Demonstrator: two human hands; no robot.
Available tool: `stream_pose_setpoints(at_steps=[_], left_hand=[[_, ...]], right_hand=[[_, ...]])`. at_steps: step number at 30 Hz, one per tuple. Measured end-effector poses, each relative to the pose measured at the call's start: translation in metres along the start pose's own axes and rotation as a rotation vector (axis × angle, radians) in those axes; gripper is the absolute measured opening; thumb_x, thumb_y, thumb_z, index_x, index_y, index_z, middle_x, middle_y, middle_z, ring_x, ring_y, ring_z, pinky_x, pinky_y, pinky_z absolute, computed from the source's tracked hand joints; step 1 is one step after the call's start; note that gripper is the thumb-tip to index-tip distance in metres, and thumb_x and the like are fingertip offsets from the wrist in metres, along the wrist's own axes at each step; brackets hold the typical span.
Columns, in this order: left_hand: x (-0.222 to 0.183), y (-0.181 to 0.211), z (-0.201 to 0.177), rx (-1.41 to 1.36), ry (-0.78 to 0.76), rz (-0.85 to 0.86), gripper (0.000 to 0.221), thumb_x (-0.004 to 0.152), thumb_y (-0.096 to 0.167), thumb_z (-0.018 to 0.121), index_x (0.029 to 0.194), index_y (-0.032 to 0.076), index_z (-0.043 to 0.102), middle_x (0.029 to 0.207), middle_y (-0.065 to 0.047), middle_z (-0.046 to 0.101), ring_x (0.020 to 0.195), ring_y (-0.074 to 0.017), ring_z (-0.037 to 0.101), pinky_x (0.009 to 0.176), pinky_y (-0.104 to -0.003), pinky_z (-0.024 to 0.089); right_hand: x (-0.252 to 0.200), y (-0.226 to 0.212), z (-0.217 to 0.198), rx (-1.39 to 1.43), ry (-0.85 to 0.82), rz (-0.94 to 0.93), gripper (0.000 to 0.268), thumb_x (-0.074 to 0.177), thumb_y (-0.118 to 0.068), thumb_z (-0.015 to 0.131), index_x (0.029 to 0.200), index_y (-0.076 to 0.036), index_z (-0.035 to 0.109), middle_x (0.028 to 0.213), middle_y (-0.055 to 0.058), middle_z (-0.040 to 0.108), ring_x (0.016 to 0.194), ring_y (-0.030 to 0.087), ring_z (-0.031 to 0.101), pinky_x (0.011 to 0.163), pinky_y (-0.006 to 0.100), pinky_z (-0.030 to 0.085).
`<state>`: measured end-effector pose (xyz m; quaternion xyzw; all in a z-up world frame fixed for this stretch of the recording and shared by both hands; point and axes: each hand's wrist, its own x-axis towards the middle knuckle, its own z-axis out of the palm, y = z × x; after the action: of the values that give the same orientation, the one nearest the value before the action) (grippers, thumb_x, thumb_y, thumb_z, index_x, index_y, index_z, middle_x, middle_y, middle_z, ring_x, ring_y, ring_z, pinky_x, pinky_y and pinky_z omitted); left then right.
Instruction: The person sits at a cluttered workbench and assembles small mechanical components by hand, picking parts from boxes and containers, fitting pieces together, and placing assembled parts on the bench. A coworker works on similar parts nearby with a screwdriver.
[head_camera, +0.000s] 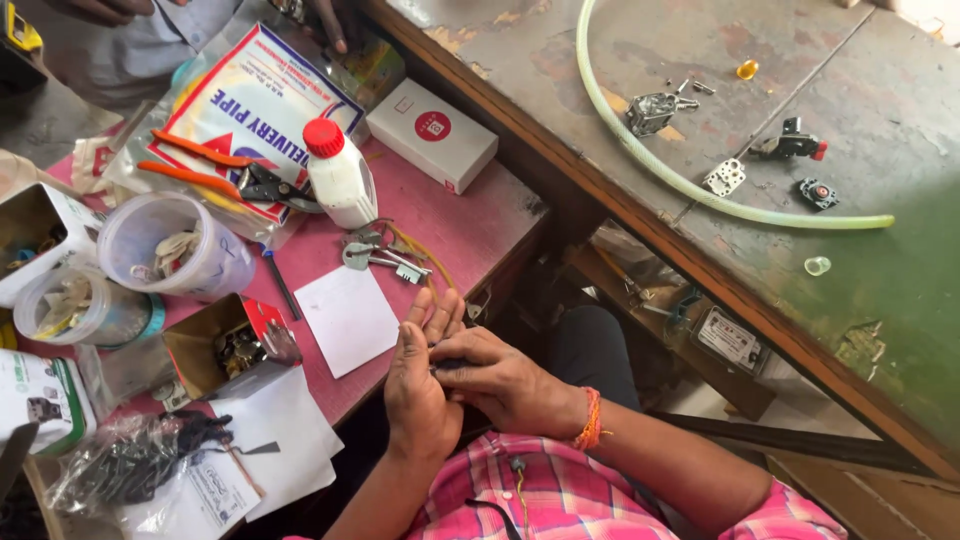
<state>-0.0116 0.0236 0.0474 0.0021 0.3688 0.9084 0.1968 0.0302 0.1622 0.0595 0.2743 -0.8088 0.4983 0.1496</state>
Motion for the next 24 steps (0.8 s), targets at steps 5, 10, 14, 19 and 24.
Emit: stream_pose_setpoints(at_steps=[5,10,14,19,24], left_hand=[[-0.002,-0.007,-0.009,0.022,0.084,-0.172,0.069,0.105,0.047,0.031,0.153,-0.002,0.037,0.146,-0.03,0.053,0.139,-0.0356,0.051,0.116,-0.045,0.04],[-0.004,-0.009,-0.008,0.039,0.057,-0.161,0.073,0.106,0.049,0.029,0.153,-0.006,0.036,0.15,-0.03,0.049,0.141,-0.036,0.047,0.117,-0.043,0.037],[-0.006,-0.005,0.003,0.188,-0.039,0.063,0.072,0.108,0.045,0.028,0.158,-0.007,0.026,0.165,-0.025,0.031,0.155,-0.0332,0.03,0.125,-0.04,0.025],[-0.006,-0.002,0.004,0.406,-0.089,0.23,0.071,0.111,0.044,0.027,0.16,-0.007,0.022,0.168,-0.027,0.027,0.158,-0.0348,0.025,0.128,-0.042,0.022],[-0.007,-0.004,-0.009,0.645,-0.16,0.453,0.07,0.114,0.045,0.029,0.16,-0.008,0.025,0.165,-0.028,0.035,0.156,-0.0361,0.034,0.128,-0.043,0.028]], right_hand=[[-0.01,0.011,-0.002,0.034,-0.102,-0.068,0.027,0.08,0.002,0.078,0.104,-0.005,0.07,0.117,0.007,0.066,0.113,0.03,0.064,0.101,0.041,0.054],[-0.002,0.019,0.0,0.025,-0.099,-0.053,0.028,0.083,0.001,0.076,0.109,-0.004,0.066,0.112,0.009,0.066,0.108,0.03,0.065,0.097,0.04,0.055],[0.009,0.016,0.008,-0.006,0.075,-0.011,0.024,0.087,0.0,0.075,0.108,-0.003,0.065,0.113,0.014,0.064,0.1,0.03,0.065,0.087,0.038,0.056],[0.013,0.003,0.02,-0.07,0.198,0.057,0.019,0.09,0.0,0.072,0.108,-0.002,0.063,0.108,0.012,0.066,0.097,0.03,0.067,0.083,0.037,0.058],[0.008,0.006,0.031,0.001,0.229,0.306,0.021,0.086,0.0,0.073,0.104,0.001,0.064,0.097,0.015,0.067,0.088,0.031,0.07,0.076,0.037,0.056]])
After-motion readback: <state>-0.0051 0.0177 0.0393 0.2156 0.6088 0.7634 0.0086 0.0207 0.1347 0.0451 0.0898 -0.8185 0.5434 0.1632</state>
